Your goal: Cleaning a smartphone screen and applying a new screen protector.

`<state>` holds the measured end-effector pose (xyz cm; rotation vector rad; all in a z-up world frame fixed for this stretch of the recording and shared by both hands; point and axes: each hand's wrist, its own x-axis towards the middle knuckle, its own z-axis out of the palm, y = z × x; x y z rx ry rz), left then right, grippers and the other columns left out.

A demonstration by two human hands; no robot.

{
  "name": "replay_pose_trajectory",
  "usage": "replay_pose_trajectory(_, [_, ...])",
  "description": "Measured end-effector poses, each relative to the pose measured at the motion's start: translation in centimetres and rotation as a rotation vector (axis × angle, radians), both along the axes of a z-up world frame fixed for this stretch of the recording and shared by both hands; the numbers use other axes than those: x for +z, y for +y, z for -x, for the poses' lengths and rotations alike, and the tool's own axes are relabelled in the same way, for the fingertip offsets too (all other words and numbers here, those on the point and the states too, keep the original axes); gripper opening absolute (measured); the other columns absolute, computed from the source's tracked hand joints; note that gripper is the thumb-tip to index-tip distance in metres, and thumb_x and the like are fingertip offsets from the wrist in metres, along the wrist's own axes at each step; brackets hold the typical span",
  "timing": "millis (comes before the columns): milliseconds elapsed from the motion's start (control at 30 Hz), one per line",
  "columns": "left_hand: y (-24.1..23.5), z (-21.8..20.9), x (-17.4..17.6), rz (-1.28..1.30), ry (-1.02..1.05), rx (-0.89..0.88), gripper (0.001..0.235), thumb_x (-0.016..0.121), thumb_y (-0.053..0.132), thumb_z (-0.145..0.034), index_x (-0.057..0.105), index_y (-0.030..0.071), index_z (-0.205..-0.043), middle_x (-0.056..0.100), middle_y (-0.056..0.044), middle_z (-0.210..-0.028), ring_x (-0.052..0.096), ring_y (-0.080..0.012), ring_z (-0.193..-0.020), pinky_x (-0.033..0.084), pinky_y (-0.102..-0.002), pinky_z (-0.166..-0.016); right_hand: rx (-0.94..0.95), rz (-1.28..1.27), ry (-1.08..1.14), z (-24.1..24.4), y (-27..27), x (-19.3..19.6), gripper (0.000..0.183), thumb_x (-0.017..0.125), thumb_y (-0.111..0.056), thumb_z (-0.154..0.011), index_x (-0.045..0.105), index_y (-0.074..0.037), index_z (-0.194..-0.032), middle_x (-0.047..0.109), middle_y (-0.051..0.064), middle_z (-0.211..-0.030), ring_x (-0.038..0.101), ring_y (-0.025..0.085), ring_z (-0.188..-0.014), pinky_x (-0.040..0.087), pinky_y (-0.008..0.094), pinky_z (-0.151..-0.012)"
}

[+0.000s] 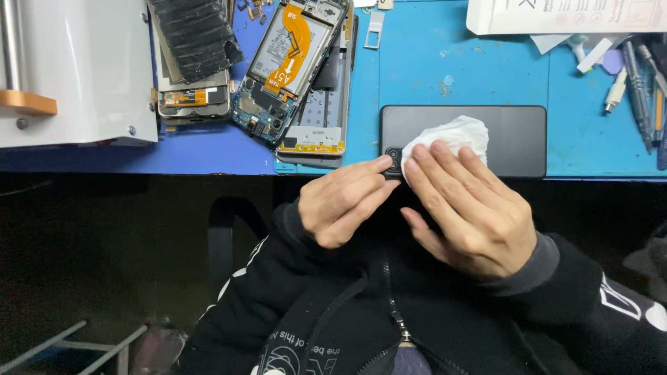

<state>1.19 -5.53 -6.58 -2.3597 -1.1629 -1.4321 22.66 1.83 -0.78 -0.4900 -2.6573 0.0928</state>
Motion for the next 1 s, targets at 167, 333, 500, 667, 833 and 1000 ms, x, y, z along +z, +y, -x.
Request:
replay_pose_trajectory(167, [-0.4,-0.1,-0.5,-0.051,0.072,0.074,0.026,0.076,-0.001,-0.087,0.073,-0.006,-0.113,0.070,-0.014,-0.112,0.070,-0.0309,-0.112,0.064,-0.037,-0.096,0.020,0.053,0.024,1.4,0.3,0.6,0.051,0.076,-0.017,-0.088,0.064,0.009,-0.131,0.066,0.022,-0.135,0.063,0.034,-0.130,0.049,0.048,-0.111])
replay_pose_trajectory(333, [-0.3,0.4,-0.3,-0.035,0.088,0.082,0.030,0.075,0.003,-0.083,0.075,-0.003,-0.112,0.071,-0.012,-0.111,0.068,-0.0274,-0.107,0.062,-0.035,-0.091,0.025,0.072,-0.056,0.4,0.0,0.7,0.053,0.074,-0.014,-0.084,0.064,0.006,-0.132,0.066,0.023,-0.135,0.063,0.036,-0.128,0.048,0.047,-0.109])
replay_pose_trajectory(500, [-0.3,0.4,-0.8,-0.059,0.079,0.074,0.029,0.075,0.002,-0.082,0.074,-0.005,-0.110,0.070,-0.013,-0.110,0.069,-0.0287,-0.106,0.062,-0.036,-0.091,0.053,0.071,-0.042,1.3,0.0,1.0,0.055,0.075,-0.014,-0.085,0.062,0.008,-0.134,0.065,0.024,-0.136,0.063,0.036,-0.128,0.049,0.048,-0.109])
replay_pose_trajectory(667, [-0.2,0.2,-1.3,-0.077,0.067,0.085,0.026,0.078,0.001,-0.086,0.073,-0.005,-0.111,0.069,-0.011,-0.110,0.068,-0.0280,-0.107,0.062,-0.035,-0.092,0.030,0.050,-0.081,0.5,0.1,0.7,0.053,0.074,-0.007,-0.083,0.063,0.005,-0.134,0.066,0.022,-0.136,0.063,0.034,-0.127,0.050,0.047,-0.108])
replay_pose_trajectory(833, [-0.3,0.6,-0.9,-0.084,0.092,0.073,0.027,0.074,0.003,-0.082,0.073,-0.006,-0.107,0.070,-0.012,-0.107,0.069,-0.0291,-0.103,0.062,-0.037,-0.089,0.072,0.098,-0.007,1.1,0.0,0.5,0.054,0.074,-0.008,-0.081,0.064,0.006,-0.132,0.065,0.023,-0.135,0.063,0.036,-0.128,0.050,0.048,-0.108])
replay_pose_trajectory(1000, [0.1,0.0,-1.4,-0.117,0.073,0.075,0.021,0.077,-0.001,-0.095,0.071,-0.004,-0.115,0.069,-0.012,-0.113,0.068,-0.0273,-0.107,0.062,-0.035,-0.094,0.047,0.084,-0.012,0.7,0.5,0.6,0.051,0.076,-0.007,-0.082,0.064,0.006,-0.130,0.066,0.022,-0.134,0.064,0.035,-0.127,0.050,0.048,-0.108])
